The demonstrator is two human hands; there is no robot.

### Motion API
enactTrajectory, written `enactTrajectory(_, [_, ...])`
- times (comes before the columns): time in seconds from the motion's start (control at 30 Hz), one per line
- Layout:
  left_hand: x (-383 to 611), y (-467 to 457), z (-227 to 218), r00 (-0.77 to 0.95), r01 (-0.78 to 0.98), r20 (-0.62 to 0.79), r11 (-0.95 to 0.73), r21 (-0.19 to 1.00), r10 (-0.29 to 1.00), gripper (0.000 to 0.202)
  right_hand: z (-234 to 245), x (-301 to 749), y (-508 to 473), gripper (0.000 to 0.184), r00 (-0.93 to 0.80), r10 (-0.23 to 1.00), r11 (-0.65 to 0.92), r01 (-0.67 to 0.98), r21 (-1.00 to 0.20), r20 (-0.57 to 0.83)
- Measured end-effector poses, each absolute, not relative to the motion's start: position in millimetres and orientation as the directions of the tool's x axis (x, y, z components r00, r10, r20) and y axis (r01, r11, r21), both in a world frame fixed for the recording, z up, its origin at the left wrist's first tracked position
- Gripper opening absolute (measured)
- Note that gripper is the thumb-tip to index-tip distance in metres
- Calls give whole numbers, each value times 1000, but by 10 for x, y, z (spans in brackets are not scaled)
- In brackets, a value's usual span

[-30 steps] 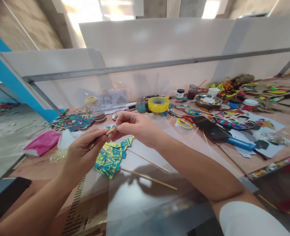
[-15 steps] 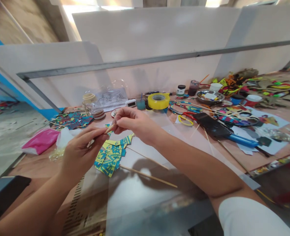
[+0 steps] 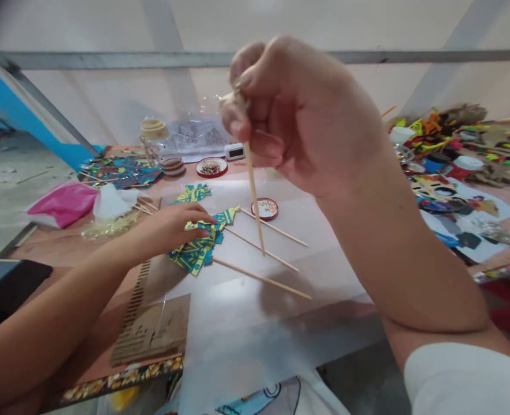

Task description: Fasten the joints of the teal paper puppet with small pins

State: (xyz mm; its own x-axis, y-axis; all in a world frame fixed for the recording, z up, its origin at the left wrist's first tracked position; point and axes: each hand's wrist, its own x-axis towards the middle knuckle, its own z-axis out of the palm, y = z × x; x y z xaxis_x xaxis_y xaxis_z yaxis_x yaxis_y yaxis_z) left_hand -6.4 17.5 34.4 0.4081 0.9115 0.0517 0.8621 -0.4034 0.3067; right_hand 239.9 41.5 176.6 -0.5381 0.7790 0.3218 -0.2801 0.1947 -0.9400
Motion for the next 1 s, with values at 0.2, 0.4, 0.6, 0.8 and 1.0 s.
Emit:
enactTrajectory(0.2, [-10,296,60,385,879,-59,-347,327,921,37,1407,2250,545,15,-736,642,376,60,-925,214])
enactTrajectory(0.4, [-68,343,27,358,817,-26,-299,493,933,28,664,2337,635,7,-759,640,546,343,-764,117])
enactTrajectory(0.6, [-35,319,77,303,587,117,-282,759,946,37,164,2319,670,6,-699,644,683,344,-644,310])
enactTrajectory(0.8, [89,241,121,276,541,92,-234,808,957,35,72,2267,665,7,-683,624,703,280,-653,379])
enactTrajectory(1.0, [144,212,105,303,509,71,-224,831,950,35,11,2269,662,8,-705,571,743,226,-630,421])
